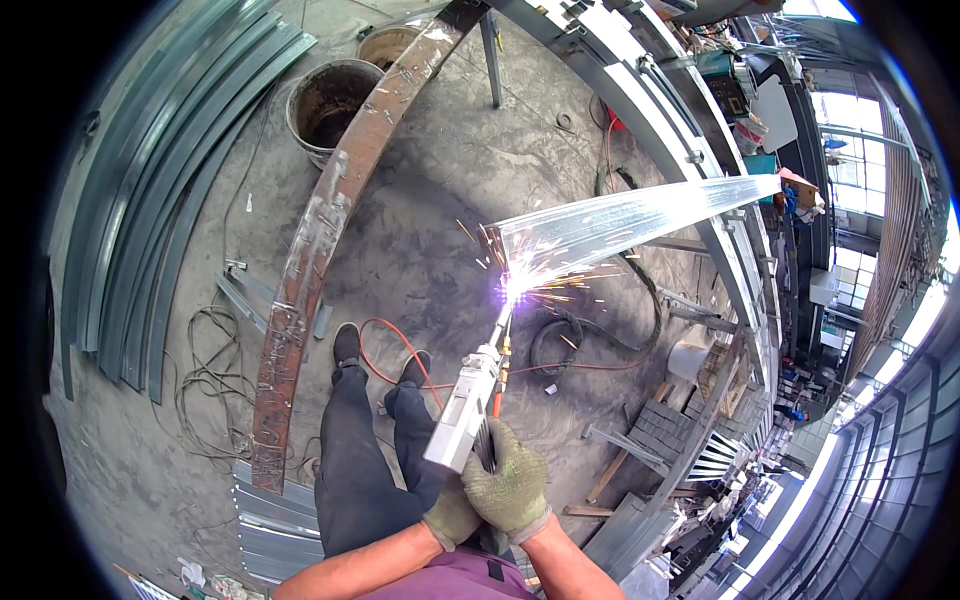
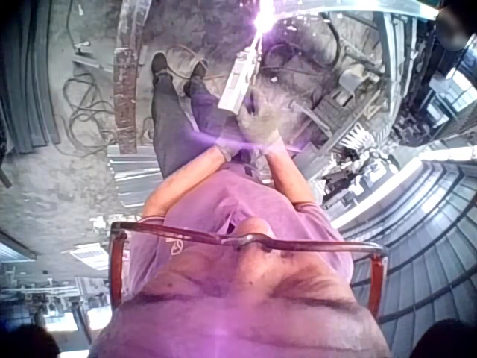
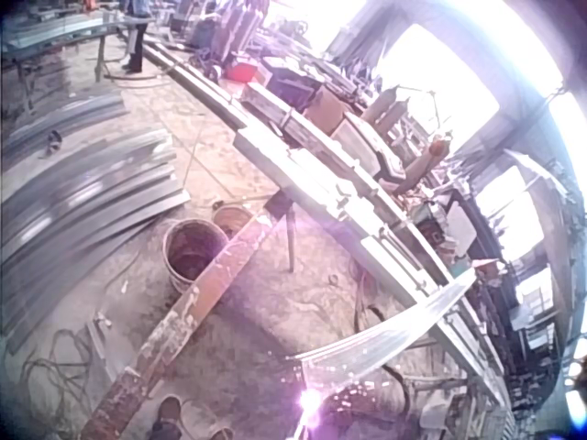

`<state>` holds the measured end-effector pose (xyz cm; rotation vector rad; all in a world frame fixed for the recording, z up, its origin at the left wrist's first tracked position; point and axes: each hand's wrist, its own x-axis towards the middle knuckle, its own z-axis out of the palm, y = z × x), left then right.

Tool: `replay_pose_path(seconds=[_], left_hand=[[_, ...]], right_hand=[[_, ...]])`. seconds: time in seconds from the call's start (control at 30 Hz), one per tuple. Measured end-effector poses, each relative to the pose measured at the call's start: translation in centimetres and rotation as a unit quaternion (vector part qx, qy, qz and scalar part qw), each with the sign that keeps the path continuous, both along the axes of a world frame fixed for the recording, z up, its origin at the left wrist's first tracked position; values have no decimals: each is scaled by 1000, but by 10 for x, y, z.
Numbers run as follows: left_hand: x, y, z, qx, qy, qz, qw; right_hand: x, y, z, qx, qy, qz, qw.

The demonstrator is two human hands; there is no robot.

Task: The person welds multiple aluminum profiles using a handheld welding torch. They position the profiles on a metal jig, apply welds along the seams, and then move the finished pieces to a nearby stack.

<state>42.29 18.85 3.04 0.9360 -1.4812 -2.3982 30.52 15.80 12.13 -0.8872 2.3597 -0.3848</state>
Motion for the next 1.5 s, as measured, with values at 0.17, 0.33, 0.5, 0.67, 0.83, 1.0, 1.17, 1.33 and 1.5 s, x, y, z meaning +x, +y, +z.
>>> replay_pose_path(seconds=[0.17, 0.33, 0.5, 0.67, 0.83, 1.0, 1.17, 1.33, 1.5], left_hand=[[3, -1, 0, 32, 5, -14, 999], [8, 9, -2, 15, -31, -36, 999], [15, 10, 0, -146, -10, -89, 985], [16, 3, -6, -346, 57, -85, 933], [-17, -60, 59, -288, 119, -91, 946], [-11, -88, 74, -180, -18, -105, 978], [13, -108, 41, -210, -149, -87, 962], [6, -108, 14, -233, -227, -72, 943], [-62, -87, 17, -180, -214, -78, 957]], right_hand=[[1, 3, -1, 1, 3, -1, 1000], [7, 10, 4, -10, -19, -12, 1000], [7, 15, 19, -53, -52, -12, 997], [6, 8, 38, -159, -13, 24, 987], [-25, 35, 52, -202, 68, 81, 974], [-67, 42, 68, -361, -21, -218, 906], [-152, 94, 77, -407, 42, -361, 838], [-250, 189, 72, -466, 147, -437, 756], [-337, 266, 105, -520, 157, -523, 656]])
